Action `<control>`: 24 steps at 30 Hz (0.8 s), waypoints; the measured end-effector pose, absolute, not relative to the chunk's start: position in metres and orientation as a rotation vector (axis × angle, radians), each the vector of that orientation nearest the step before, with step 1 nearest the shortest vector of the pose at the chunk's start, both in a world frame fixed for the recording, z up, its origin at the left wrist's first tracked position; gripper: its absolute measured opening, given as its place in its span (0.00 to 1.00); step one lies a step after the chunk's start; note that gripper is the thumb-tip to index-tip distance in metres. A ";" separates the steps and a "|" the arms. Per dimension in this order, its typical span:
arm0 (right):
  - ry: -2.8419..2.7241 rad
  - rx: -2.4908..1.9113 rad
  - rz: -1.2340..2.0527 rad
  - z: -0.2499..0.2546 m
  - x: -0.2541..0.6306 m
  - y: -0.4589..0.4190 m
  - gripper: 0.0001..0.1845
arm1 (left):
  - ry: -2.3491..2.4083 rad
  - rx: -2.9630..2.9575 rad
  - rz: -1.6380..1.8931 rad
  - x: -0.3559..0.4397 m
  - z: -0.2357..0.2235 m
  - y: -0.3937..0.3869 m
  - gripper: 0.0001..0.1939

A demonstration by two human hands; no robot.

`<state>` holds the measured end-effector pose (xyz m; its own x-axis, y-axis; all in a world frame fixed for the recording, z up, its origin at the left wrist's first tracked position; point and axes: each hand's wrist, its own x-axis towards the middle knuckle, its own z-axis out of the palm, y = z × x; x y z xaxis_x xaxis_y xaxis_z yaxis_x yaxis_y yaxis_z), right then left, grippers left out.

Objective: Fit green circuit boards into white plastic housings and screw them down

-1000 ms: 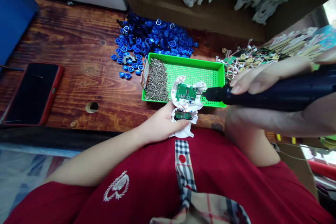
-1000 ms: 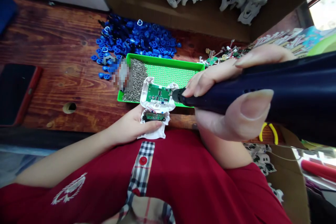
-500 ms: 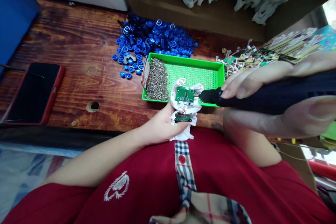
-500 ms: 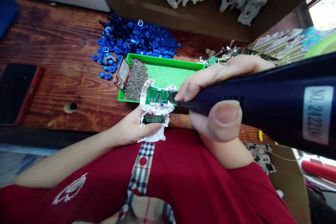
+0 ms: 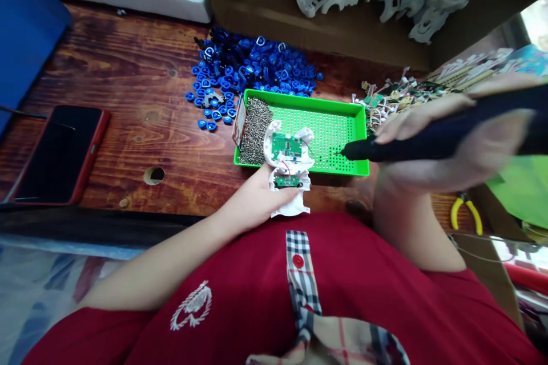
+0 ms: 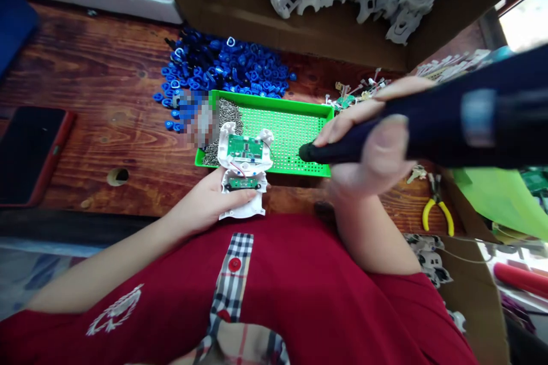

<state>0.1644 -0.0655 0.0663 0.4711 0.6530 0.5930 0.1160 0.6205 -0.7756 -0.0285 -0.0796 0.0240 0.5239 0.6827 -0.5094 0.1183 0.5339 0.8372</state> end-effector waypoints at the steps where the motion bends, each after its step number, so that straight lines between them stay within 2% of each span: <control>1: -1.052 -0.810 0.354 0.057 0.166 -0.062 0.13 | 0.991 0.932 0.429 -0.029 0.024 -0.080 0.28; 7: -1.149 -0.784 0.352 0.020 0.168 -0.051 0.10 | 0.940 0.832 0.504 -0.029 0.021 -0.081 0.29; 24: -1.191 -0.810 0.354 0.011 0.168 -0.051 0.09 | 0.880 0.849 0.509 -0.030 0.020 -0.080 0.32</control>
<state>0.1683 -0.0512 0.0110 0.3593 0.6380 0.6811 0.1621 0.6761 -0.7188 -0.0296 -0.0804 0.0200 0.5543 0.6948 -0.4582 -0.0504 0.5775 0.8148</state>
